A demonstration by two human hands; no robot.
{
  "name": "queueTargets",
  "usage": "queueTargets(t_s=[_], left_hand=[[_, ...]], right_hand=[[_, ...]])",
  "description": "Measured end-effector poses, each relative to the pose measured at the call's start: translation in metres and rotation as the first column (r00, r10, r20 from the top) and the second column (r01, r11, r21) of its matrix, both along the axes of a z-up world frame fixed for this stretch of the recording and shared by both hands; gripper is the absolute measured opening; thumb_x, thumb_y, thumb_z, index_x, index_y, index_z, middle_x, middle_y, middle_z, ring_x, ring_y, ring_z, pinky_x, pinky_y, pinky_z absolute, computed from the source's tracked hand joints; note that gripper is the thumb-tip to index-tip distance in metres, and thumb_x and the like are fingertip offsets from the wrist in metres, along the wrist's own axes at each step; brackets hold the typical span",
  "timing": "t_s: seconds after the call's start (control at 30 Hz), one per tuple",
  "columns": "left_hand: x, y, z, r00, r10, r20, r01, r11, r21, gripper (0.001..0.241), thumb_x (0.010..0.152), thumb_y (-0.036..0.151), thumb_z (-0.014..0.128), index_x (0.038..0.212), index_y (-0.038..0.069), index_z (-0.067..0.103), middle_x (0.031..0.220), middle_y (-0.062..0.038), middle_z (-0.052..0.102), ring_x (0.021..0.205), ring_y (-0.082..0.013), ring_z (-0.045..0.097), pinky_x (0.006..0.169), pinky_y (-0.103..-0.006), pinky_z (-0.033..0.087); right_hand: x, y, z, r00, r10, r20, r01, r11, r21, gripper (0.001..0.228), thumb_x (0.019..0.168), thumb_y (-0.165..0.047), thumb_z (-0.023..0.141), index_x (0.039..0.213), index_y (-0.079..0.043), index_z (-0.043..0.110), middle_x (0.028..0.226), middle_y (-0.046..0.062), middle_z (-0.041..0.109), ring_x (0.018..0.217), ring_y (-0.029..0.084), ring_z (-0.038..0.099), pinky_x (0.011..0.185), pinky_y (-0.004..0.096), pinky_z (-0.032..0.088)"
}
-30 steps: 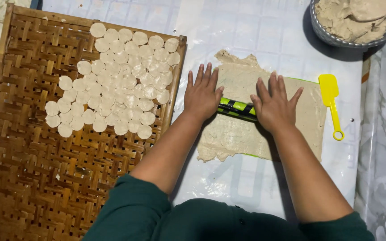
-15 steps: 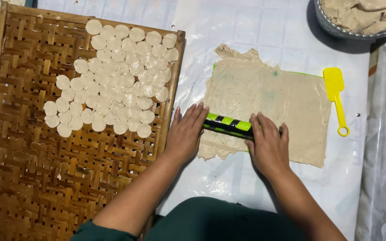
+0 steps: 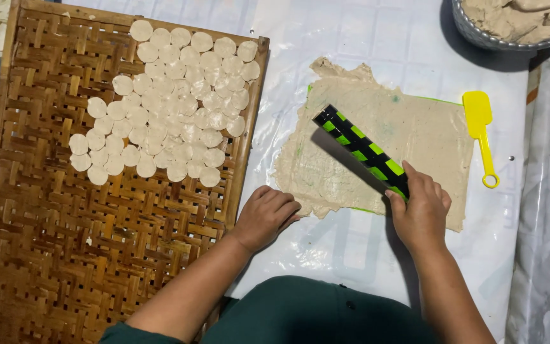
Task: Rolling out dough and cutting small circular pieces using a manual cutter.
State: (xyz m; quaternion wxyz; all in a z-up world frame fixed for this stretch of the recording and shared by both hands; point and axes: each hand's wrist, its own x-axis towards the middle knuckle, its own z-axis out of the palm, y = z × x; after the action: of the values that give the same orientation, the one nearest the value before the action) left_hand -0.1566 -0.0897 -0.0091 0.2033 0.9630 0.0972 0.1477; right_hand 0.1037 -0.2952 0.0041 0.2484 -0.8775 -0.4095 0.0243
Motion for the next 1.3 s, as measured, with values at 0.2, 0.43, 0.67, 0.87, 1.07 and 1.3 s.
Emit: queueTargets(t_s=[0.2, 0.43, 0.67, 0.87, 1.07, 1.3], left_hand=[[0.027, 0.002, 0.017, 0.993, 0.09, 0.081, -0.085, 0.995, -0.06, 0.017, 0.094, 0.028, 0.075, 0.104, 0.015, 0.073, 0.106, -0.001, 0.069, 0.103, -0.0209, 0.064, 0.1, -0.0436, 0.041], [0.054, 0.011, 0.01, 0.951, 0.309, -0.008, -0.308, 0.945, -0.108, 0.022, 0.089, 0.032, 0.074, 0.107, 0.018, 0.074, 0.105, -0.004, 0.067, 0.105, -0.0235, 0.061, 0.102, -0.0453, 0.04], [0.027, 0.006, 0.024, 0.883, 0.417, 0.215, -0.414, 0.908, -0.057, 0.043, 0.11, 0.023, 0.041, 0.148, 0.005, 0.049, 0.16, -0.018, 0.041, 0.154, -0.0359, 0.032, 0.128, -0.0531, 0.021], [0.034, 0.01, 0.005, 0.961, 0.254, -0.109, -0.247, 0.966, 0.078, 0.054, 0.106, 0.029, 0.044, 0.155, 0.004, 0.045, 0.168, -0.018, 0.029, 0.158, -0.0355, 0.019, 0.126, -0.0554, 0.011], [0.087, 0.046, 0.0, 0.92, 0.328, -0.213, -0.311, 0.944, 0.108, 0.054, 0.105, 0.031, 0.041, 0.153, 0.006, 0.045, 0.167, -0.017, 0.03, 0.158, -0.0336, 0.019, 0.127, -0.0566, 0.007], [0.096, 0.048, 0.006, 0.884, 0.403, -0.237, -0.374, 0.914, 0.16, 0.061, 0.102, 0.036, 0.041, 0.156, 0.007, 0.039, 0.167, -0.02, 0.024, 0.156, -0.0338, 0.017, 0.125, -0.0578, 0.004]], right_hand=[[0.002, -0.007, 0.003, 1.0, -0.011, -0.003, 0.011, 1.0, 0.025, 0.063, 0.089, -0.021, 0.076, 0.148, -0.008, 0.058, 0.129, 0.013, 0.064, 0.121, 0.031, 0.058, 0.111, 0.047, 0.035], [-0.006, -0.005, 0.019, 0.999, 0.003, 0.037, -0.004, 1.0, 0.017, 0.064, 0.088, -0.02, 0.077, 0.147, -0.009, 0.058, 0.129, 0.014, 0.064, 0.122, 0.032, 0.058, 0.111, 0.047, 0.034], [-0.056, 0.002, 0.033, 0.973, 0.222, 0.066, -0.214, 0.97, -0.113, 0.066, 0.082, -0.018, 0.077, 0.144, -0.012, 0.056, 0.125, 0.011, 0.063, 0.12, 0.029, 0.057, 0.107, 0.052, 0.034], [-0.075, 0.012, 0.004, 0.96, 0.257, 0.113, -0.225, 0.945, -0.236, 0.067, 0.088, -0.026, 0.07, 0.15, -0.013, 0.051, 0.136, 0.01, 0.059, 0.131, 0.027, 0.052, 0.115, 0.07, 0.017], [-0.021, 0.057, -0.015, 0.962, 0.232, 0.144, -0.168, 0.918, -0.359, 0.061, 0.1, -0.047, 0.048, 0.153, -0.018, 0.043, 0.163, 0.008, 0.037, 0.153, 0.025, 0.029, 0.115, 0.078, 0.001], [-0.015, 0.066, -0.008, 0.94, 0.241, 0.239, -0.17, 0.943, -0.285, 0.062, 0.101, -0.049, 0.044, 0.154, -0.018, 0.044, 0.169, 0.017, 0.028, 0.156, 0.03, 0.022, 0.114, 0.077, 0.003]])
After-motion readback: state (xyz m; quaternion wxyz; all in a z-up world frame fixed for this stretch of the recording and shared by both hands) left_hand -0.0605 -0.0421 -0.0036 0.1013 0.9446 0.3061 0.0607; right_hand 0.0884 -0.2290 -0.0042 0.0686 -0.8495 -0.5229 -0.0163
